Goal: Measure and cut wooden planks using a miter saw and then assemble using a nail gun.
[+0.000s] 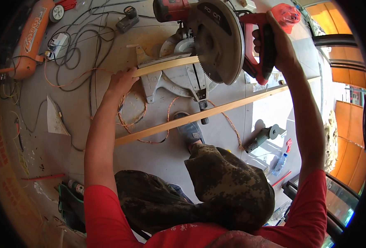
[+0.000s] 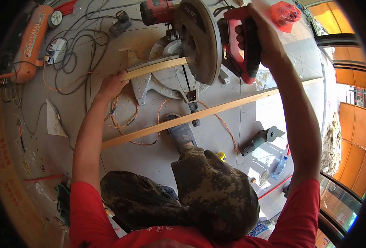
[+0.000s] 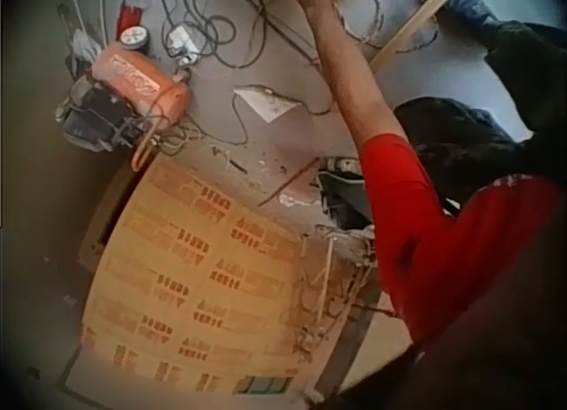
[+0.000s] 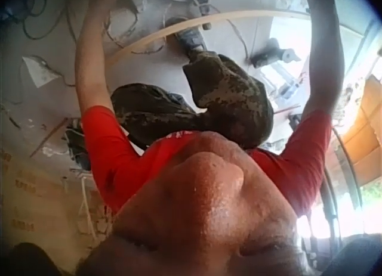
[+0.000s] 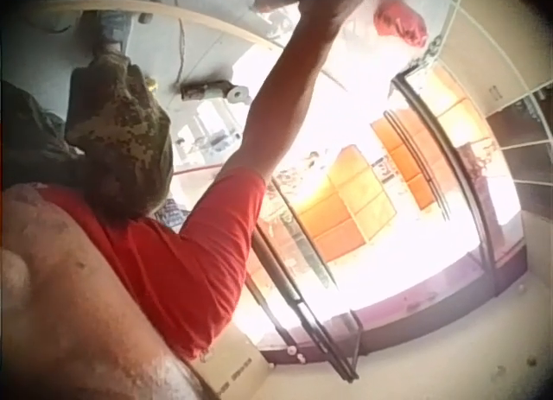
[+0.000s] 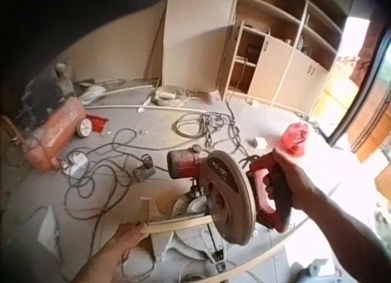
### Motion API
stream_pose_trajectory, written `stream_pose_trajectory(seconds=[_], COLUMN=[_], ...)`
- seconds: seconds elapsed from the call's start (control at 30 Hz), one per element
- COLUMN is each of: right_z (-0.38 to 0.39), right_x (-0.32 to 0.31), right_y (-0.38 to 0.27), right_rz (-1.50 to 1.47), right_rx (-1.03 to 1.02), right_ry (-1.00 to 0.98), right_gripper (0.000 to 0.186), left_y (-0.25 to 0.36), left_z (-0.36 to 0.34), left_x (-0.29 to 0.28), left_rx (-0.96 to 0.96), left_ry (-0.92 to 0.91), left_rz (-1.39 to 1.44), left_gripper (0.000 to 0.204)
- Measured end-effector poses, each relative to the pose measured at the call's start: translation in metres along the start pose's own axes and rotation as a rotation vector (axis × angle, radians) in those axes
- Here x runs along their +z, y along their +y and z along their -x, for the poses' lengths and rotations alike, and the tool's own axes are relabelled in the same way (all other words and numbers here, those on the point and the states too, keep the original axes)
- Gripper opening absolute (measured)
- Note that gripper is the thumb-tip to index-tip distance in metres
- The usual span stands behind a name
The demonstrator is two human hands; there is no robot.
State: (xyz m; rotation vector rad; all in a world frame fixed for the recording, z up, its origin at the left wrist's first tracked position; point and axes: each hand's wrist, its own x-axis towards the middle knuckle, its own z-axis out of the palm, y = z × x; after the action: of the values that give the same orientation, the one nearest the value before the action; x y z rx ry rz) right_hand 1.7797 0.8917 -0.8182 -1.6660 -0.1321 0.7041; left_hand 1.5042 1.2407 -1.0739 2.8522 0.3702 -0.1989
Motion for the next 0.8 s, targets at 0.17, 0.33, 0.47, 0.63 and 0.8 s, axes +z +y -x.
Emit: stream_pose_trajectory(seconds=[0.17, 0.33, 0.47, 0.63, 0.8], right_z=[0.019, 0.045, 0.058, 0.056, 0.040], right_x=[0.006, 0.007, 0.015, 0.003, 0.010], right_y=[0.037, 0.092, 0.138, 0.180, 0.060], right_rz=[-0.021, -0.049, 0.090, 0.211, 0.100], right_rx=[-0.065, -0.222, -0.356, -0.486, -0.336], right_ry=[0.100, 0.119, 0.219, 0.327, 0.086], right_gripper=[0.049, 0.059, 0.061, 0.067, 0.052], left_y=[-0.002, -0.002, -0.010, 0.001, 0.000], left_z=[0.000, -0.003, 0.003, 0.002, 0.041], left_x=[-0.002, -0.004, -0.004, -0.013, -0.048], left_rx=[0.007, 0.014, -0.058, 0.009, -0.069], left_ry=[-0.049, -0.078, -0.045, -0.073, -0.187], left_rz=[0.051, 0.092, 0.303, 0.160, 0.158], left_gripper=[0.035, 0.035, 0.033, 0.031, 0.038])
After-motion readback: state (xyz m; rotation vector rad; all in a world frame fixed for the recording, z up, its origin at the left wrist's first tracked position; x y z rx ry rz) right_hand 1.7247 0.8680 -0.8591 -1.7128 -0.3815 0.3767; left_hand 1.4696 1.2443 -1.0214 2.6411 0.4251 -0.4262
